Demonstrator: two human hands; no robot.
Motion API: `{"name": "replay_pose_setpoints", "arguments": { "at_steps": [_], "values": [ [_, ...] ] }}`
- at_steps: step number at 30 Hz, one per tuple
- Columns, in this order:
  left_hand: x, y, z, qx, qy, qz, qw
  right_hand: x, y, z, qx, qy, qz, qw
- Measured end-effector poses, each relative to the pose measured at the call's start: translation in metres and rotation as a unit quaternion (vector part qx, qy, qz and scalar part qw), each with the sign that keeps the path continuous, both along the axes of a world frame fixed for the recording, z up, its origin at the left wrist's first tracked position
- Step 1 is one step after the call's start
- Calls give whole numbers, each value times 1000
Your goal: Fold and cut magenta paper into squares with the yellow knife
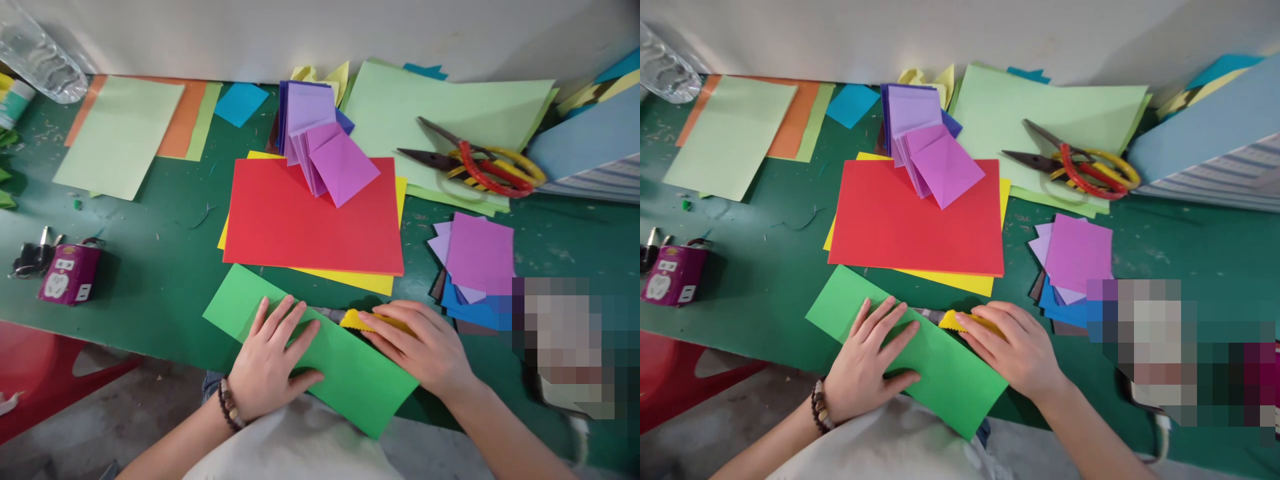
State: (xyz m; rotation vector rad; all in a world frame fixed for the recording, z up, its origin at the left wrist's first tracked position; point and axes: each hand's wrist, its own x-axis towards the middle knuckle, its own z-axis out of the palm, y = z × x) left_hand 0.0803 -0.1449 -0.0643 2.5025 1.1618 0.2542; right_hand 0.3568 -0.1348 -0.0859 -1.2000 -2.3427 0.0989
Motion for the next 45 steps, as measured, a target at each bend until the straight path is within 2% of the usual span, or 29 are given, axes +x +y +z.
{"name": "replay_pose_setpoints", "arguments": {
  "at_steps": [12,17,21,23,30,37,45],
  "values": [
    [-1,0,0,-6,-17,-9,1000,1,3,1,-10,-10,26,1000],
    [0,-1,12,-39,-4,-46,998,9,-3,3,-21,-2,17,1000],
    [0,-3,21,-41,34,-6,999,13,-6,5,-24,4,16,1000],
    [-2,-6,20,-24,51,14,998,12,-4,5,-18,1,22,1000],
    [-6,-12,6,1,69,8,998,4,1,6,-8,-10,49,999],
    [1,-11,5,27,82,28,996,3,-3,3,-13,-4,34,999],
    [2,-12,4,17,86,26,996,4,-4,5,0,-8,27,1000]
  ]
}}
